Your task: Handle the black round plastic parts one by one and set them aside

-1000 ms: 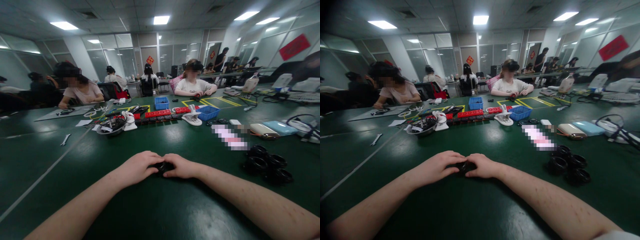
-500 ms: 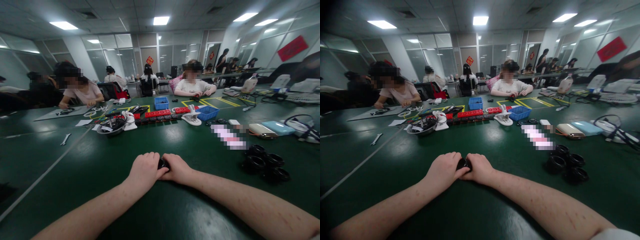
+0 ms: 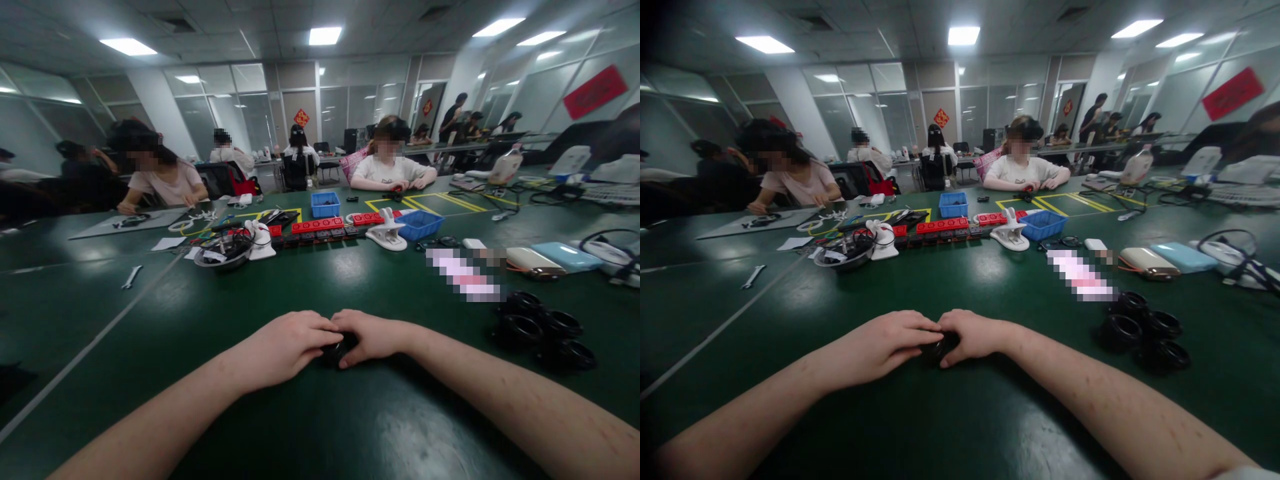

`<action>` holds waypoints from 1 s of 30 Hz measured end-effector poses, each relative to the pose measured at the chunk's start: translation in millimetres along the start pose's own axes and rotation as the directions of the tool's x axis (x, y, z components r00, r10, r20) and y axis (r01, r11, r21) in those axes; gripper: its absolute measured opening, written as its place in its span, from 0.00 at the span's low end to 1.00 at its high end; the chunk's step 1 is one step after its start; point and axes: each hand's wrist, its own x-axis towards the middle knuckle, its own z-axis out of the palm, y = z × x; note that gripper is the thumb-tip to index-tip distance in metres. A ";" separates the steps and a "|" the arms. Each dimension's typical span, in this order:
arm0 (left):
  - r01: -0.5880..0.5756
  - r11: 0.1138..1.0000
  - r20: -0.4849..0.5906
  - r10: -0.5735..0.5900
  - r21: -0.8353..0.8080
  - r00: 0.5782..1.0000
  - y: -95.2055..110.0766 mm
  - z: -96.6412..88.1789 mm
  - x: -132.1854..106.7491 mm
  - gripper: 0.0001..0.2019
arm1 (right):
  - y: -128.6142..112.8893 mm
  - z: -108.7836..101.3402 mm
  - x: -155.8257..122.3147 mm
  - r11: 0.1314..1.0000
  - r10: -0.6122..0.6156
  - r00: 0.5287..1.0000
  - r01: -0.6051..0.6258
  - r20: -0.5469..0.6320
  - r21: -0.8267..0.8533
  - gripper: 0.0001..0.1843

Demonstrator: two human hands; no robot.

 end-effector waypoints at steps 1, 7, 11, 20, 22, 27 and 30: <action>0.010 1.000 -0.004 -0.010 -0.011 1.000 -0.8 0.7 0.7 0.20 | 0.7 0.7 0.4 1.000 0.002 1.000 -0.002 -0.001 0.008 0.22; 0.168 0.985 -0.016 -0.168 0.039 0.986 2.8 4.0 3.7 0.17 | -5.2 14.3 3.2 0.985 0.168 0.976 -0.171 -0.135 -0.011 0.23; 0.374 0.913 -0.143 -0.353 0.162 0.925 11.2 15.3 9.4 0.10 | -14.3 26.1 4.8 0.953 0.224 0.938 -0.268 -0.263 -0.143 0.25; 0.254 0.959 -0.201 -0.226 0.128 0.953 2.9 12.7 2.9 0.24 | -10.7 10.1 -2.0 0.994 0.099 0.986 -0.104 -0.135 -0.028 0.35; 0.156 0.985 -0.101 -0.149 0.067 0.984 -0.1 5.8 0.3 0.21 | -5.8 4.9 -2.4 0.997 0.072 0.994 -0.068 -0.088 0.041 0.34; 0.090 0.995 0.040 -0.089 -0.031 0.995 -4.7 -0.6 1.4 0.19 | 1.6 3.0 1.0 0.999 0.019 1.000 -0.018 -0.025 0.037 0.23; 0.105 0.992 0.039 -0.103 -0.064 0.994 -5.2 -0.7 3.6 0.17 | 3.1 7.6 2.7 0.997 0.048 0.997 -0.045 -0.056 0.064 0.19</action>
